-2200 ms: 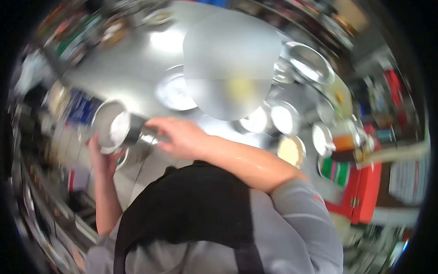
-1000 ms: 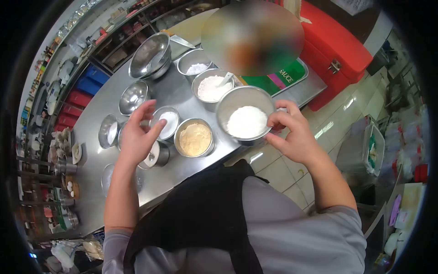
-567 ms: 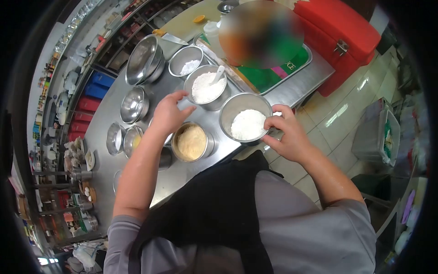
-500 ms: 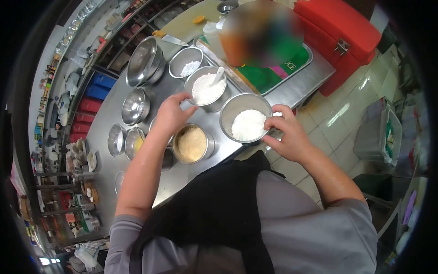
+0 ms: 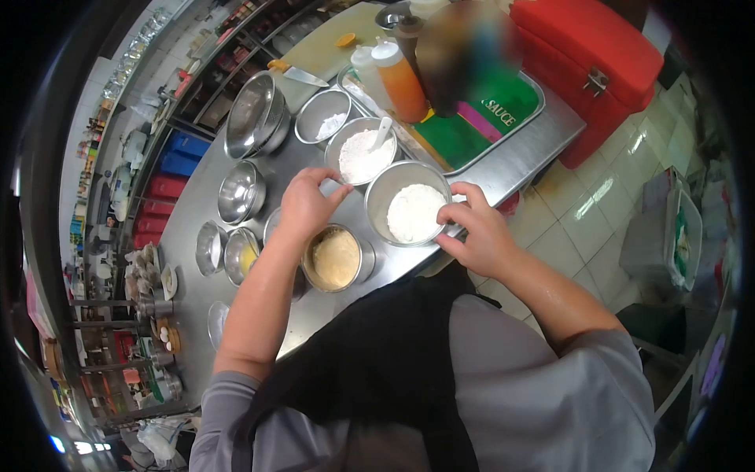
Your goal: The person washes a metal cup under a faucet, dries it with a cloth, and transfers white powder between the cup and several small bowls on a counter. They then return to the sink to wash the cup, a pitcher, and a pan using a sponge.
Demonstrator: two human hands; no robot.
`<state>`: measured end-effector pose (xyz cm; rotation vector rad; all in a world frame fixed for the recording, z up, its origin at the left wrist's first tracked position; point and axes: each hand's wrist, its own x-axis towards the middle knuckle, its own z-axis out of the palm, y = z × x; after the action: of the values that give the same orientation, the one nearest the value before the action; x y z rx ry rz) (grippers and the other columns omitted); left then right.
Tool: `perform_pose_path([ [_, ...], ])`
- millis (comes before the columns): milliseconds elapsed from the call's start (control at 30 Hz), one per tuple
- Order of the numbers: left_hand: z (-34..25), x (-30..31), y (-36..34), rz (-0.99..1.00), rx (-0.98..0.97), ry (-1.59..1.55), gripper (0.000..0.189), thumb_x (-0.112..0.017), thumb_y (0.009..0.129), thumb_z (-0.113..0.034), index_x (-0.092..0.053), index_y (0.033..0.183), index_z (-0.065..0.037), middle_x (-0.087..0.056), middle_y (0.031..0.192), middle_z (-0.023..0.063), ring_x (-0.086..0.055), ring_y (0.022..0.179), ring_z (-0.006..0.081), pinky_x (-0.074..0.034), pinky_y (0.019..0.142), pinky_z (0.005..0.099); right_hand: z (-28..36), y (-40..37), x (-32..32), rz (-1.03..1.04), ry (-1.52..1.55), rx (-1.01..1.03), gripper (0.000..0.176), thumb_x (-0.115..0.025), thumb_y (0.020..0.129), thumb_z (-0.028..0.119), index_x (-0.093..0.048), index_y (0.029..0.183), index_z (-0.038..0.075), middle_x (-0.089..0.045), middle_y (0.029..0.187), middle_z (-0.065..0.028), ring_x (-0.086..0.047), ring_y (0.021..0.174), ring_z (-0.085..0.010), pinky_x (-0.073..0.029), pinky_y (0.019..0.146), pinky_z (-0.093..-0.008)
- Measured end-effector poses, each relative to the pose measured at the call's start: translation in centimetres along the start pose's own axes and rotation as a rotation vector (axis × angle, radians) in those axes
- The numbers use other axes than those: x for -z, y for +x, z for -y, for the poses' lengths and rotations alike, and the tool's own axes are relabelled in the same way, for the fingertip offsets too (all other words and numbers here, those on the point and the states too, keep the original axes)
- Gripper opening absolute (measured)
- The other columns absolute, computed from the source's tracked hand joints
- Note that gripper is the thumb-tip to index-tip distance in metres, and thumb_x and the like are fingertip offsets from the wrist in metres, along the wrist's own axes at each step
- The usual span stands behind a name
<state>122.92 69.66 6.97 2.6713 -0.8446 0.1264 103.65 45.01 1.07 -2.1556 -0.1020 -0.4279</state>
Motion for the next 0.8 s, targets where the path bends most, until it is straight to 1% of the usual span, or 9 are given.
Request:
perform_pose_path([
  [133,0.3,-0.2,0.3,-0.01,0.003,-0.007,0.034,-0.08,0.078,-0.035,-0.071,0.097,-0.008,-0.066,0.098,0.0158,-0.063,0.094,0.0356,-0.05,0.083,0.0442,-0.4,0.4,-0.2,0.0,0.006,0.0,0.026,-0.078,0.074,0.011,-0.063,0.094,0.011,-0.05,0.127,-0.0122,-0.067,0.093,-0.0274,-0.053,0.079,-0.038],
  [233,0.2,0.2,0.4,0.019,0.031,0.005,0.033,-0.08,0.079,-0.033,-0.071,0.098,-0.008,-0.066,0.099,0.0156,-0.063,0.095,0.0355,-0.05,0.083,0.0443,-0.2,0.6,-0.3,-0.001,0.007,0.01,0.026,-0.078,0.074,0.01,-0.063,0.095,0.01,-0.049,0.128,-0.0128,-0.067,0.093,-0.0276,-0.053,0.08,-0.0379],
  [333,0.4,0.4,0.6,0.02,0.032,0.018,0.032,-0.079,0.08,-0.032,-0.071,0.102,-0.01,-0.067,0.104,0.0154,-0.064,0.096,0.0327,-0.051,0.084,0.0406,-0.1,0.8,-0.5,0.008,0.022,-0.002,0.026,-0.078,0.075,0.009,-0.063,0.096,0.009,-0.049,0.128,-0.0142,-0.067,0.092,-0.0282,-0.053,0.081,-0.0376],
  [433,0.9,0.3,1.0,0.018,0.04,0.026,0.033,-0.079,0.081,-0.032,-0.07,0.104,-0.011,-0.066,0.107,0.0147,-0.064,0.098,0.0321,-0.051,0.084,0.0406,0.0,1.4,-0.7,-0.003,0.018,0.012,0.025,-0.077,0.076,0.009,-0.063,0.097,0.008,-0.049,0.129,-0.0161,-0.067,0.092,-0.0289,-0.053,0.082,-0.0374],
  [533,1.7,-0.1,1.3,-0.018,0.03,0.008,0.034,-0.079,0.079,-0.035,-0.069,0.102,-0.011,-0.066,0.104,0.0145,-0.063,0.097,0.0351,-0.051,0.083,0.0433,0.2,1.9,-0.9,-0.001,-0.004,0.023,0.026,-0.078,0.076,0.009,-0.063,0.097,0.009,-0.049,0.129,-0.0174,-0.067,0.093,-0.0296,-0.053,0.083,-0.0372],
  [633,1.6,0.5,1.8,0.048,0.108,-0.009,0.035,-0.079,0.079,-0.035,-0.069,0.103,-0.011,-0.065,0.109,0.0153,-0.063,0.1,0.0354,-0.051,0.085,0.0426,-0.1,2.3,-1.2,-0.011,-0.019,0.039,0.027,-0.078,0.075,0.011,-0.063,0.097,0.009,-0.049,0.129,-0.0177,-0.067,0.092,-0.0307,-0.053,0.082,-0.0373],
  [733,2.4,0.1,2.1,0.01,0.061,-0.027,0.036,-0.079,0.079,-0.034,-0.07,0.105,-0.011,-0.064,0.113,0.0164,-0.062,0.103,0.036,-0.051,0.087,0.0418,-0.4,2.5,-1.4,-0.02,-0.028,0.058,0.027,-0.078,0.075,0.012,-0.063,0.097,0.01,-0.049,0.129,-0.0175,-0.067,0.091,-0.0313,-0.053,0.08,-0.0378],
  [800,3.0,0.1,2.6,0.029,0.053,-0.007,0.036,-0.079,0.08,-0.034,-0.07,0.106,-0.011,-0.064,0.114,0.0168,-0.062,0.104,0.0361,-0.05,0.088,0.0415,-0.5,2.9,-1.4,-0.018,-0.031,0.068,0.027,-0.078,0.075,0.012,-0.063,0.097,0.01,-0.049,0.129,-0.017,-0.067,0.091,-0.0314,-0.053,0.08,-0.0382],
])
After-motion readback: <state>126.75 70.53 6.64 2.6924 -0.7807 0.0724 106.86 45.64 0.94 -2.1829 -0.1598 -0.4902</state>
